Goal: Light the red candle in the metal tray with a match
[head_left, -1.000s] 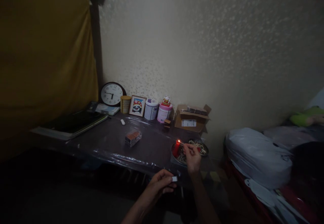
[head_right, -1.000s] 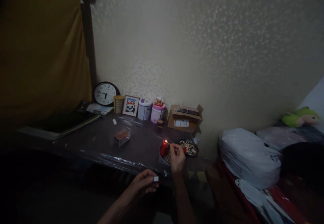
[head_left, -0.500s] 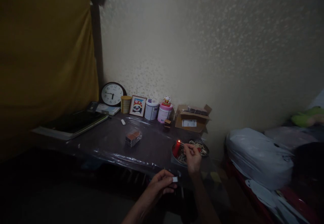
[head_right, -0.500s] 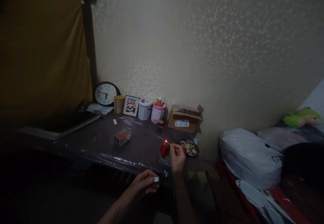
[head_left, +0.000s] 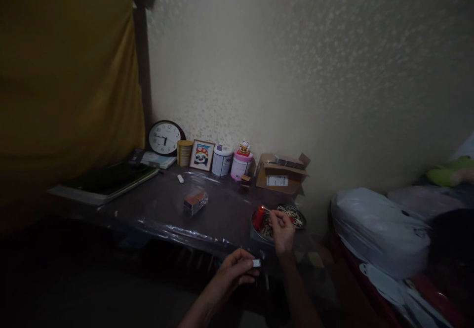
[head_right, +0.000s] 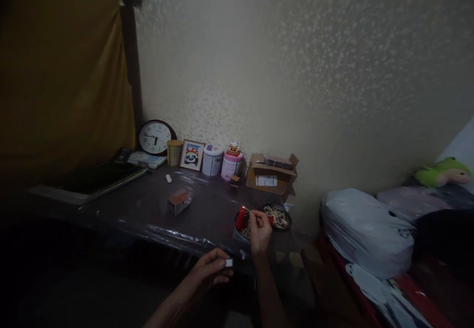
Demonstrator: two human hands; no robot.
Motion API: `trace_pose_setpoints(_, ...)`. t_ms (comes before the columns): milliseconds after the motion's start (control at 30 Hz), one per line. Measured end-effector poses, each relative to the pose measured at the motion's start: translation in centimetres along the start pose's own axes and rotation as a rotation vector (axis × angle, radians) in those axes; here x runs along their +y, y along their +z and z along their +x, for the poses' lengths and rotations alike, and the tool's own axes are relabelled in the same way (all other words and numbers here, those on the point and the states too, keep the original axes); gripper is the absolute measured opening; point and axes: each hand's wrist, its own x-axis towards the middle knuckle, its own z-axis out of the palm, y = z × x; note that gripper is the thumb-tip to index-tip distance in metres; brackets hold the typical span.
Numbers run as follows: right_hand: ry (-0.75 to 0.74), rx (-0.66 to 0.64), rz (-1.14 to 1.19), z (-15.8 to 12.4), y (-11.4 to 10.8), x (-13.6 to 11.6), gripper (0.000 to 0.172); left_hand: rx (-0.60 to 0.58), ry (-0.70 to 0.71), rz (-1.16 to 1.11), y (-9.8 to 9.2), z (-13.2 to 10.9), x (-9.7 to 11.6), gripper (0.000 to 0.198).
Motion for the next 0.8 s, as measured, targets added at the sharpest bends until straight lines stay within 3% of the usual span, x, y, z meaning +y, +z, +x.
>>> trace_pose_setpoints(800, -0.024, 0.009, -0.022, -0.01, 0.32, 0.27, 0.040, -0.010, 0.002, -0.008, 0.12, -0.16, 0.08, 0.024)
